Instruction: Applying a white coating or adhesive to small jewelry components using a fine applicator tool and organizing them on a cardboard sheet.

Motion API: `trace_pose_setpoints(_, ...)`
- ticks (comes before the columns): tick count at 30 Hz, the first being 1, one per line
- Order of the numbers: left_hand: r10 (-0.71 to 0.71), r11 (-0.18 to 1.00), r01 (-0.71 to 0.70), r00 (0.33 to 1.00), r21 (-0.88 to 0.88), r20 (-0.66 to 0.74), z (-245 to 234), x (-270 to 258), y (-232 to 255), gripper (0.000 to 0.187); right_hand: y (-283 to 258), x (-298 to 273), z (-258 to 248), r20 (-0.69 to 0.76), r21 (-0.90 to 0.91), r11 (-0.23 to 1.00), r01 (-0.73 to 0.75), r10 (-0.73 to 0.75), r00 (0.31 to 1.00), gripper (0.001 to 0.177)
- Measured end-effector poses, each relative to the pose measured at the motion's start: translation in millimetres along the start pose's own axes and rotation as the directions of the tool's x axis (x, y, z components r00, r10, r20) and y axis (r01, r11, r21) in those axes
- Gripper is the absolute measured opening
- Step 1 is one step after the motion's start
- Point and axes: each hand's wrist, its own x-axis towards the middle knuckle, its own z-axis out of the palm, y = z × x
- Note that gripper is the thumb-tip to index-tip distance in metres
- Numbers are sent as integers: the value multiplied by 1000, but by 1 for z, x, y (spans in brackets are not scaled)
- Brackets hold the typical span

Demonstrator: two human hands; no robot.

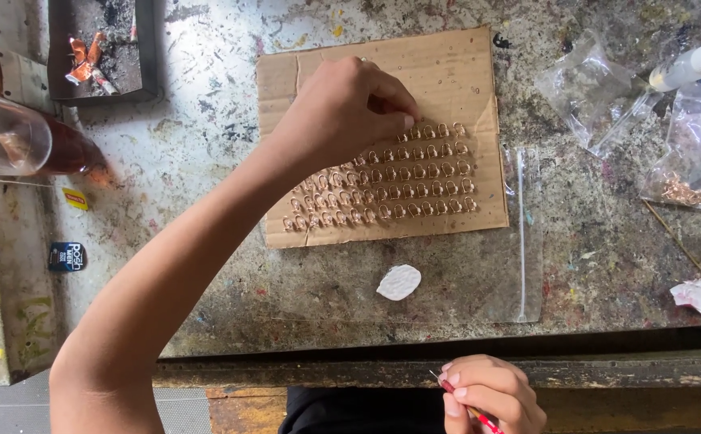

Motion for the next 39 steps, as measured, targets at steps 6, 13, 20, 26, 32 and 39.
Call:
trace_pose_setpoints(6,-31,1000,31,999,5,13,-1,0,1,14,3,1,2,-7,40,999,23,-23,1000,8)
trace_pose_setpoints(13,-35,999,35,999,1,18,-1,-1,3,13,2,0,2,-13,14,1000,8,-8,1000,8)
trace_pose_setpoints(20,-56,998,57,998,-35,19,-2,0,5,12,6,-1,0,9,46,998,40,-41,999,9)
trace_pose_setpoints(26,188,981,-194,972,-26,-140,-17,-22,7,10,17,-9,-9,11,188,981,49,-52,999,10)
trace_pose_setpoints(32,310,928,-237,920,288,-241,-46,-115,43,6,30,-6,-48,33,187,979,-82,77,997,41)
trace_pose_setpoints(39,177,886,72,861,458,-478,44,-329,-53,21,37,62,-157,-153,-655,734,-180,105,983,12)
